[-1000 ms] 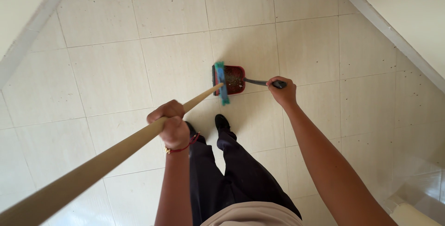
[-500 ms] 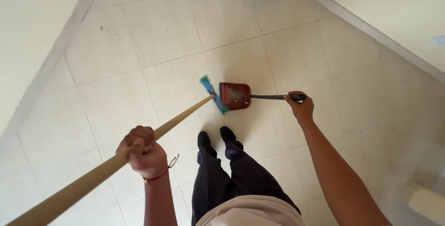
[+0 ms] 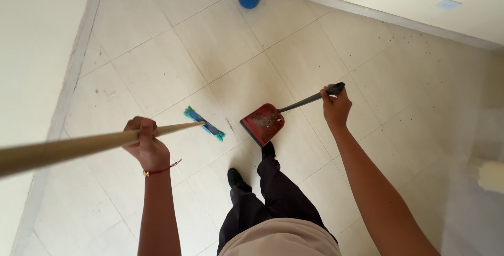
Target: The person sweeps debris into a pile using a broom and then pushes the debris into a long-handled dustpan while moving across a tiled floor.
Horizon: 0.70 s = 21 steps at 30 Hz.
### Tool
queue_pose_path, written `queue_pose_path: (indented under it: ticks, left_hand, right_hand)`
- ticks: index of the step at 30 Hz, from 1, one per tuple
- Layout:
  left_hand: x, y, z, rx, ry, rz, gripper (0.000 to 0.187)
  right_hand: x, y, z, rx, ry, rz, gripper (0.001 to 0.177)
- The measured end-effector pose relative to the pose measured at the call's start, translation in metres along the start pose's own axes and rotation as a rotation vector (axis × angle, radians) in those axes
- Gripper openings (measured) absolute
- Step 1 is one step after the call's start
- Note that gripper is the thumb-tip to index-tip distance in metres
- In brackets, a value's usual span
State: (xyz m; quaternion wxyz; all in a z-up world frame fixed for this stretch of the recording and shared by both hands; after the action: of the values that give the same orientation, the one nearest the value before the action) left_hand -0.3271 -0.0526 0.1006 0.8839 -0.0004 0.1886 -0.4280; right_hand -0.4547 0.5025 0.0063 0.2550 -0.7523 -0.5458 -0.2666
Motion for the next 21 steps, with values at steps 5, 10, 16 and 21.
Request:
queue_pose_path:
  ticks: [5, 10, 16, 21]
  left_hand:
    - [-0.074, -0.039, -0.037, -0.010, -0.125, -0.033, 0.046]
    - [-0.154, -0.074, -0.075, -0.035, -0.199, -0.058, 0.049]
    - [-0.225, -0.110, -0.114, -0.031, -0.156, -0.075, 0.047]
    - [-0.277, -0.144, -0.147, 0.044, -0.094, -0.074, 0.044]
  right_hand:
    - [-0.004, -0.048, 0.002, 0.050, 0.046, -0.048, 0.020]
    - [-0.006, -0.101, -0.001, 0.116, 0.073, -0.113, 0.017]
    - [-0.005, -0.173, -0.003, 0.072, 0.036, -0.158, 0.015]
    - [-0.011, -0.231, 0.006, 0.059, 0.046, -0.163, 0.016]
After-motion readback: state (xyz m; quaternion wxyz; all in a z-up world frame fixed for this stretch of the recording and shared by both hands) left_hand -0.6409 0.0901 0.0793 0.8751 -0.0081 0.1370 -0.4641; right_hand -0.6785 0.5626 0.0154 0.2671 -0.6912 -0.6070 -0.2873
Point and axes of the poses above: each hand's wrist, its own y-axis away from the middle knuckle, its own x-axis out of the back of the hand, z = x × y, the point moved 9 cm from there along -y, towards the middle knuckle, and after that the axes turned 9 degrees about y, right-handed, at the moved point
